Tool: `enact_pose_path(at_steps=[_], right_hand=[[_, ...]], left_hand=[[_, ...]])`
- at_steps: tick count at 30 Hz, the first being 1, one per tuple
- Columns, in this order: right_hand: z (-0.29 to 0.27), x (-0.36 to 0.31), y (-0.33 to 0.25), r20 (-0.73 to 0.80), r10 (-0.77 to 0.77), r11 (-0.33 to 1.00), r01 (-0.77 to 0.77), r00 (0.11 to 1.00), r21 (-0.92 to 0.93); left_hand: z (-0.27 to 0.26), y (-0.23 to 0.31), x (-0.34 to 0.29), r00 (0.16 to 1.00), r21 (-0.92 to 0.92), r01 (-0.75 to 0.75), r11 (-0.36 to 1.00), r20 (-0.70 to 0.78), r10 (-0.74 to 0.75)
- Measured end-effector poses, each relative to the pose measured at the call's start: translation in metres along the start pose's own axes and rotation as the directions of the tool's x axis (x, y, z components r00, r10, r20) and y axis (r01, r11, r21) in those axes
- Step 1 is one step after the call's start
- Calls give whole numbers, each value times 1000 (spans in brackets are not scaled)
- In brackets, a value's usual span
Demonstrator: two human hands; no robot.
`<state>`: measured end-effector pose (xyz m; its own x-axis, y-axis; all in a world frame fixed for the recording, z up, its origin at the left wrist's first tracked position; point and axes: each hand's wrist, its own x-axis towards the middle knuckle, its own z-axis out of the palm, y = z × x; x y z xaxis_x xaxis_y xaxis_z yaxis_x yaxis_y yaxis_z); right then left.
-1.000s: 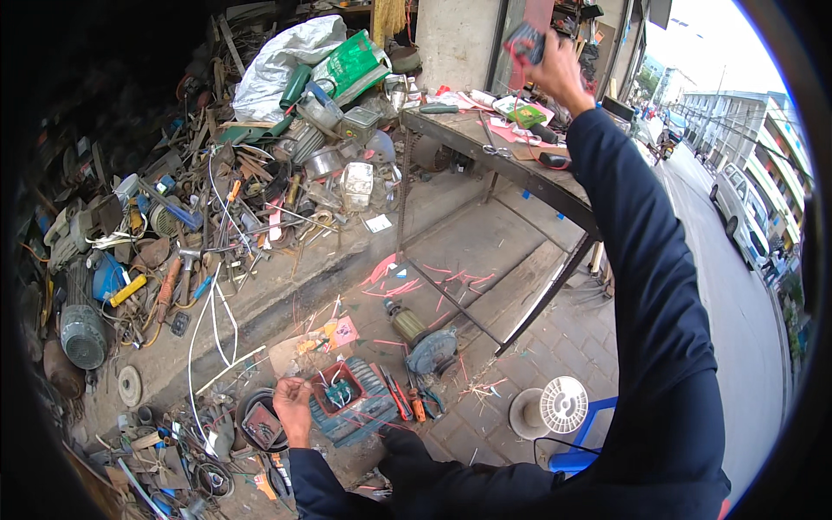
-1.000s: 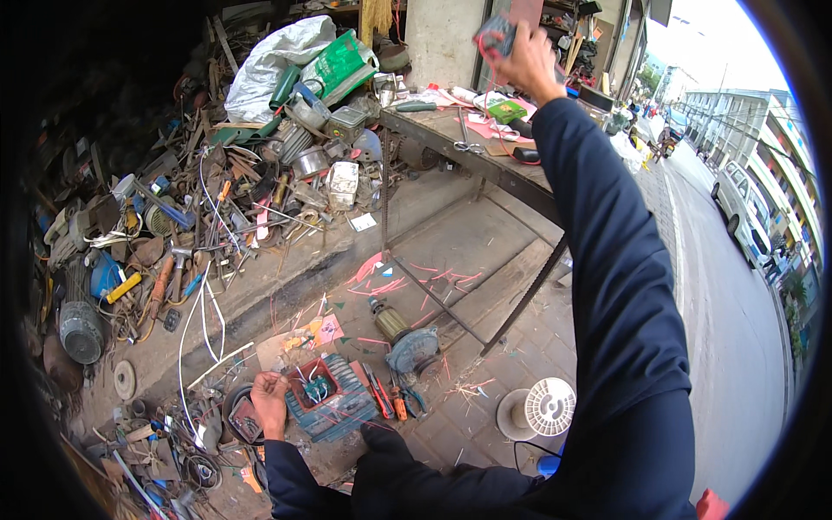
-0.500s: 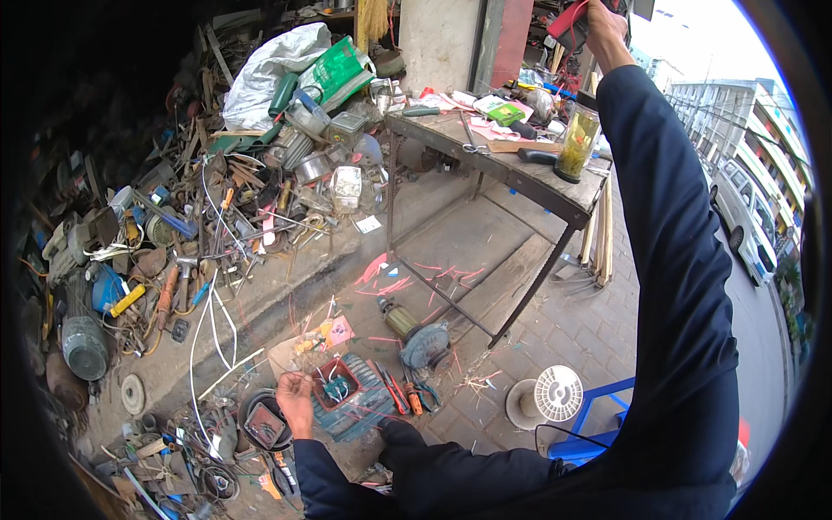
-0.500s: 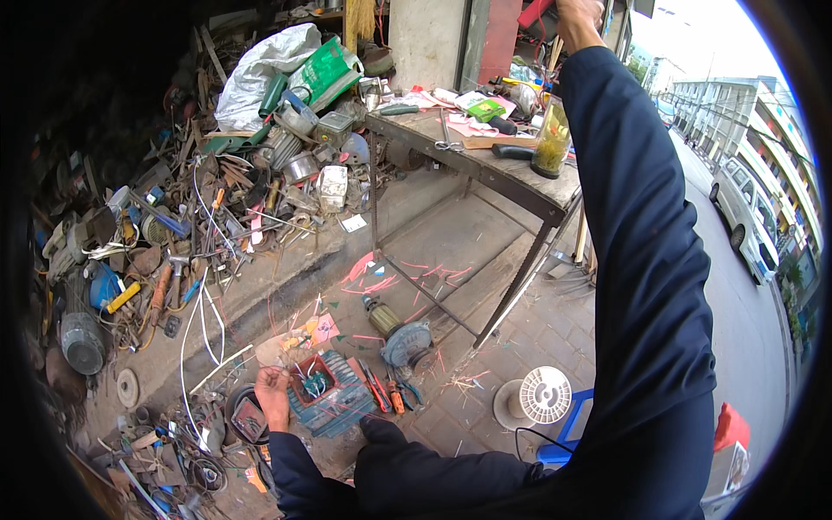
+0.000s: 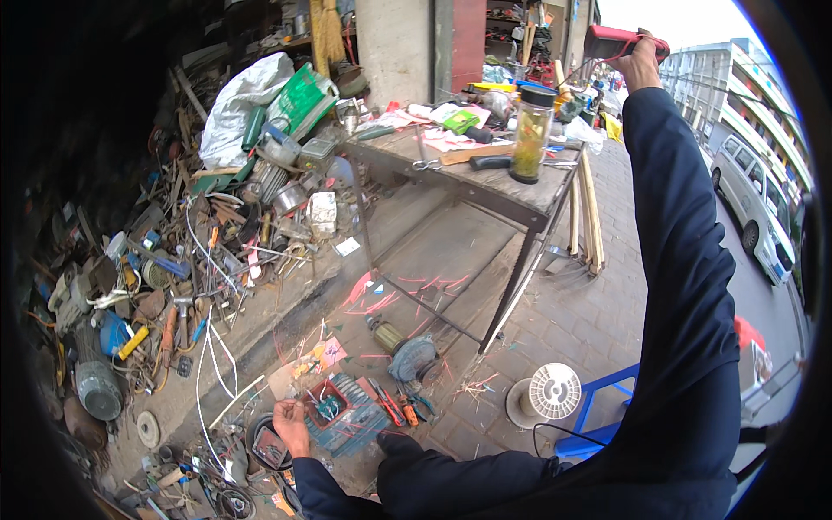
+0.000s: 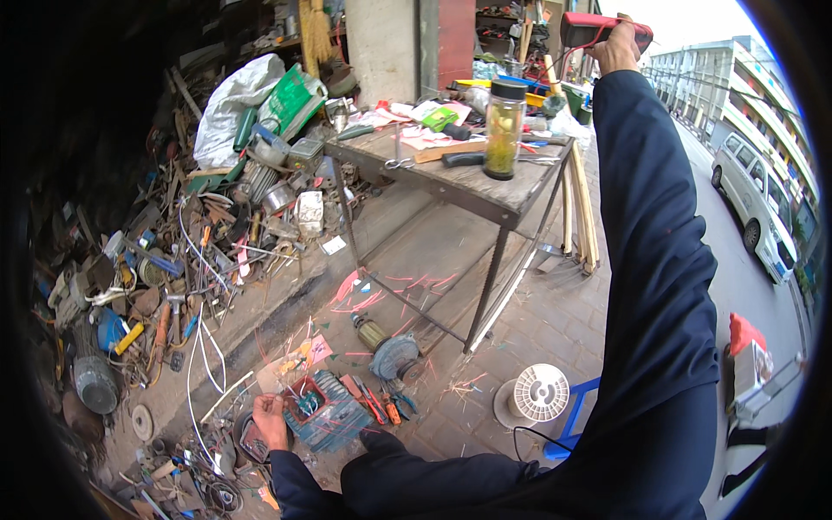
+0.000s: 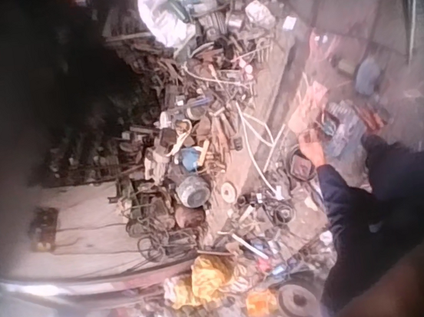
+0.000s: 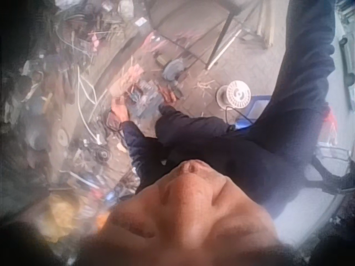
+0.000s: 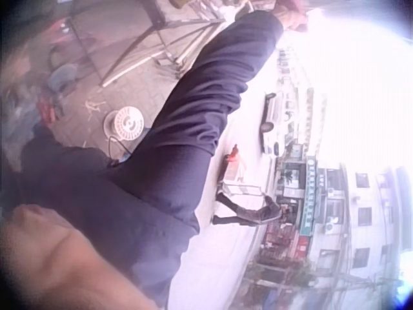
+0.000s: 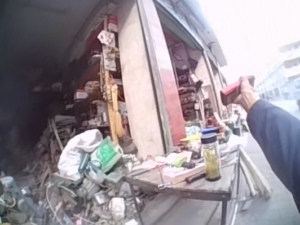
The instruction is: The person works on a small green circuit board mounted in a red housing, stripping and twisting wires, then using a multimeter to test connections. They repeatedly adjust wires and probe terminals while seated at a cluttered workbench.
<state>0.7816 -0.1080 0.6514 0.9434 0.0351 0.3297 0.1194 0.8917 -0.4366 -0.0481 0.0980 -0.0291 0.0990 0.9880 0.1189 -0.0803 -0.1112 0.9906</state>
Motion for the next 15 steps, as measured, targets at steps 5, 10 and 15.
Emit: enact_pose_path(at_steps=[5,10,15], right_hand=[[-15,0,-59,210,-87,982,119,974,-148],[15,-36,-130,17,-273,961,272,962,39],[-7,-103,-179,176,-332,943,323,927,79]], left_hand=[[-2,0,-3,997,20,53,998,-59,-51],[-7,-4,-4,989,80,60,995,-139,-48],[-22,-17,5,984,128,44,991,-177,-21]])
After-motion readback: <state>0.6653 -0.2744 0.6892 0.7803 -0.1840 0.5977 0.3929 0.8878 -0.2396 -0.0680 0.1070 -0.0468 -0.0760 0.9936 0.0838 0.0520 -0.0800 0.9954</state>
